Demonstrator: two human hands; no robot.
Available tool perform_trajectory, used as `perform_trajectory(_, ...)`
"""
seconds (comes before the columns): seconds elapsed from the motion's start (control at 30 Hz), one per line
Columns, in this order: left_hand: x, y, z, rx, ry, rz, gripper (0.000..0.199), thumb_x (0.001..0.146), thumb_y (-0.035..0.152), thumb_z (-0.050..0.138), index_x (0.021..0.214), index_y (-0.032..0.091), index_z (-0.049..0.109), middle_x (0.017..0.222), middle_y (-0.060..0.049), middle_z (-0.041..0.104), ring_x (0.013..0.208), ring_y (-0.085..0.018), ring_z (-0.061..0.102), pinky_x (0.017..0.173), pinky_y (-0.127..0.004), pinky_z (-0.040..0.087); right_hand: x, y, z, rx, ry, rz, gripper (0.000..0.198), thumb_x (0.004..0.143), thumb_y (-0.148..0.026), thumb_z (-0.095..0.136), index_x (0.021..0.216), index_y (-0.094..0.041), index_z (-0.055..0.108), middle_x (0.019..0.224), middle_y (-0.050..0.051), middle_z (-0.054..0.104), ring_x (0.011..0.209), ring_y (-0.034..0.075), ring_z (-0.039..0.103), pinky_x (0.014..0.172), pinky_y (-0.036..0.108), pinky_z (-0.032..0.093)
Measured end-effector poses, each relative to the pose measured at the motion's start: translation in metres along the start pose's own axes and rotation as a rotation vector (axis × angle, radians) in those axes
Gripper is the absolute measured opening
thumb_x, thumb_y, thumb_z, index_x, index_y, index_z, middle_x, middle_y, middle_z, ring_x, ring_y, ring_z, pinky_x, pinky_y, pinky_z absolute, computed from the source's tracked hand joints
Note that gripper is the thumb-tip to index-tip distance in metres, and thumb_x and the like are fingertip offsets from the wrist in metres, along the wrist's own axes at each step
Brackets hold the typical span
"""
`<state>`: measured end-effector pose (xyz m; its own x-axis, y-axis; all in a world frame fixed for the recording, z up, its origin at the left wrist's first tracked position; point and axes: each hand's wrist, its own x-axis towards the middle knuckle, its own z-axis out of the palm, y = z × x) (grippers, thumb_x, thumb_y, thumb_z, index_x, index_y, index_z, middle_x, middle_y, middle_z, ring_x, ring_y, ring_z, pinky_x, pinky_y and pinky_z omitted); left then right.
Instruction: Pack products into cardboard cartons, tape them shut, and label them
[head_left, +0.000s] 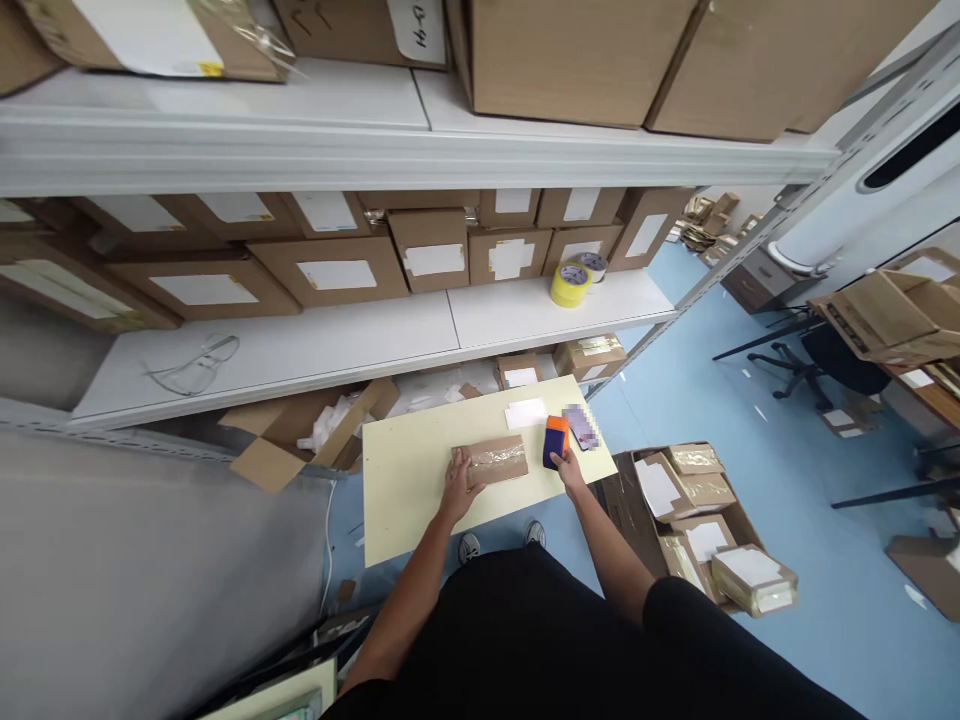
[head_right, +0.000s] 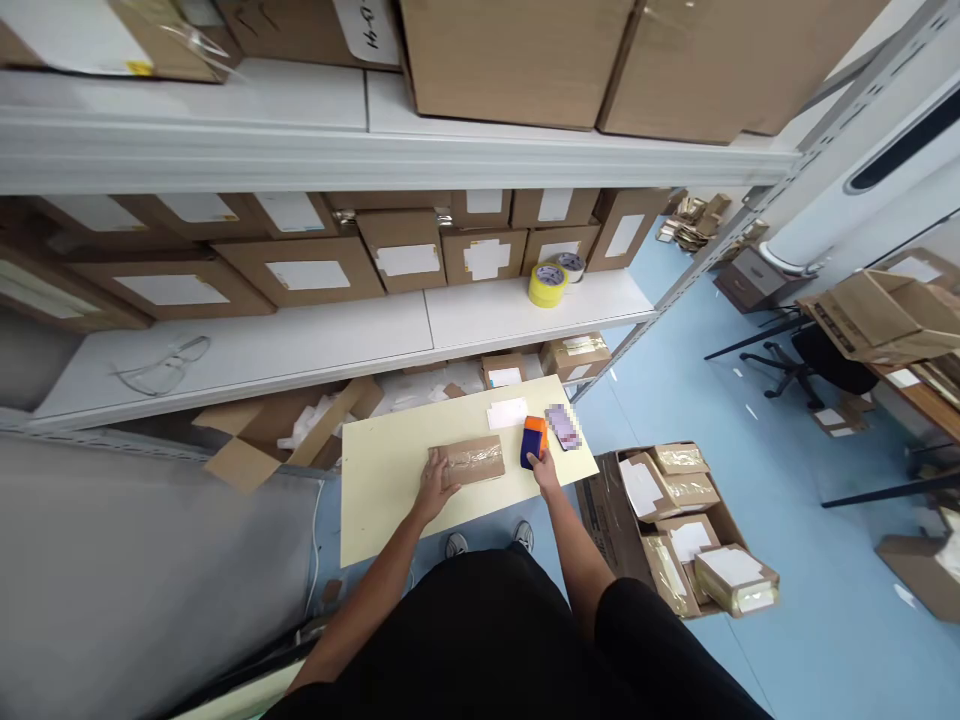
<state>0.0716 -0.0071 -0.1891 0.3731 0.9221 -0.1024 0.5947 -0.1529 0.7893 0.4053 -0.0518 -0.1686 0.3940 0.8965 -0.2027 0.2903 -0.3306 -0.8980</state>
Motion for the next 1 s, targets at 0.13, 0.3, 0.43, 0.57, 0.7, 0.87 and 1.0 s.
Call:
perform_trajectory(0.13,-0.001,0.002,0.002,-0.037,0.0,0.007,0.073,0.088,0.038,0.071,0.151,0.022,0.039,0.173,-0.02,0.014,0.161,-0.034,0.009,0.127,-0.059,0.014,-0.027,-0.03,0.016,0.347,-0.017,0.082,0.047,0.082,-0.055,0.065,0.112,-0.019,0.067,0.1,0.011,0.078,0.097,0.032,0.074,0.091,0.047,0.058)
perform_trajectory(0.3,-0.001,0.0,0.004,-0.06,0.003,0.01,0.076,0.088,0.039,0.071,0.154,0.022,0.037,0.173,-0.021,0.014,0.161,-0.035,0.008,0.127,-0.059,0.01,-0.036,-0.081,0.053,0.456,-0.118,-0.004,0.05,0.079,-0.054,0.075,0.117,-0.022,0.067,0.114,0.009,0.076,0.107,0.029,0.069,0.097,0.042,0.054)
perform_trajectory(0.43,-0.001,-0.001,0.005,-0.028,-0.019,0.008,0.081,0.088,0.039,0.071,0.157,0.023,0.032,0.173,-0.021,0.012,0.16,-0.037,0.007,0.126,-0.063,0.011,-0.037,-0.092,0.066,0.344,-0.301,-0.048,0.053,0.073,-0.057,0.081,0.11,-0.022,0.068,0.106,0.006,0.074,0.1,0.026,0.067,0.091,0.039,0.054)
perform_trajectory(0.57,-0.004,0.0,0.006,0.034,-0.01,0.002,0.08,0.09,0.039,0.068,0.159,0.024,0.03,0.174,-0.017,0.01,0.161,-0.034,0.005,0.128,-0.058,0.011,-0.033,-0.078,0.052,0.327,-0.456,-0.03,0.053,0.069,-0.054,0.086,0.105,-0.021,0.068,0.096,0.003,0.072,0.09,0.023,0.064,0.083,0.037,0.053)
perform_trajectory(0.7,-0.007,0.015,0.001,0.09,0.008,-0.069,0.081,0.086,0.037,0.071,0.158,0.024,0.036,0.173,-0.014,0.018,0.161,-0.034,0.01,0.128,-0.058,0.016,-0.029,-0.066,0.037,0.376,-0.559,-0.01,0.054,0.066,-0.049,0.091,0.106,-0.021,0.068,0.091,0.002,0.07,0.084,0.021,0.062,0.079,0.036,0.052)
perform_trajectory(0.87,0.004,0.068,-0.019,-0.029,0.247,-0.126,0.054,0.088,0.031,0.066,0.141,0.024,0.061,0.148,-0.011,0.06,0.148,-0.033,0.044,0.128,-0.056,0.024,-0.026,-0.058,0.04,0.424,-0.561,-0.022,0.05,0.068,-0.049,0.089,0.103,-0.021,0.067,0.088,0.002,0.068,0.083,0.021,0.061,0.078,0.037,0.052)
perform_trajectory(1.0,0.021,0.119,-0.036,-0.37,0.268,-0.144,0.043,0.096,0.043,0.058,0.131,0.02,0.069,0.133,-0.013,0.07,0.125,-0.027,0.066,0.111,-0.046,0.05,-0.024,-0.048,0.046,0.451,-0.57,-0.03,0.054,0.066,-0.049,0.089,0.107,-0.022,0.067,0.09,0.002,0.069,0.083,0.021,0.062,0.078,0.037,0.052)
